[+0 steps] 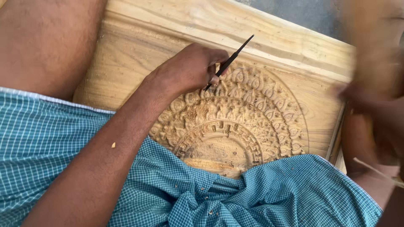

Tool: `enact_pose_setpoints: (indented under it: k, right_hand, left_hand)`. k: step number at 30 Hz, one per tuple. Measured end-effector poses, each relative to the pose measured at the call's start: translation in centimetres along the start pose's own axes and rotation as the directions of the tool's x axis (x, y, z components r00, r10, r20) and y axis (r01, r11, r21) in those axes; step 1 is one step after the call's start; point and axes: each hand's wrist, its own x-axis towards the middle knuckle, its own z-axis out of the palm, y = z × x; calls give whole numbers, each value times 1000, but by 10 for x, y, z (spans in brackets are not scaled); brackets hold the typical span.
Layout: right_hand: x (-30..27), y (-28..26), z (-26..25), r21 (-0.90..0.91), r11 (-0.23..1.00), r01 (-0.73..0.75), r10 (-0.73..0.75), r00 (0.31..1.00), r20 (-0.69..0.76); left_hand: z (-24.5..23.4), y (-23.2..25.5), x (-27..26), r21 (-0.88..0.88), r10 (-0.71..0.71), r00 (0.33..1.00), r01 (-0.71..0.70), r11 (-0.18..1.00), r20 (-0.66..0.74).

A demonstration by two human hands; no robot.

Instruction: The person carves a circular decorative pattern into a wooden panel using a chisel and a wooden mallet.

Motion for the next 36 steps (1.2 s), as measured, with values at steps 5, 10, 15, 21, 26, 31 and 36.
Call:
enact_pose_setpoints:
  k: [5, 10, 15, 21, 26, 31, 36]
  right_hand:
    - [14, 8, -2, 39, 996, -78, 79, 996, -28]
    - [25, -4, 1, 541, 811, -222, 344, 929, -135]
    - [29, -22, -11, 65, 996, 61, -54, 993, -109]
    - [26, -36, -15, -107, 986, 128, -134, 990, -45]
    - [26, -30, -14, 224, 974, 37, 4, 984, -180]
    - [18, -48, -20, -200, 961, 191, -199, 980, -22]
    - [8, -101, -20, 256, 925, 280, -197, 931, -306]
  left_hand:
    - [-1, 2, 3, 69, 11, 1000, -11, 998, 0]
    - [10, -10, 2, 63, 84, 991, -78, 995, -107]
    - [13, -8, -14, -45, 41, 983, -50, 998, -181]
    - [10, -3, -23, -14, 75, 964, -82, 997, -256]
    - [25, -15, -29, -130, -15, 964, -20, 991, -266]
    - [30, -20, -34, -106, 143, 883, -211, 972, -448]
    - [44, -23, -42, -105, 97, 843, -179, 978, -529]
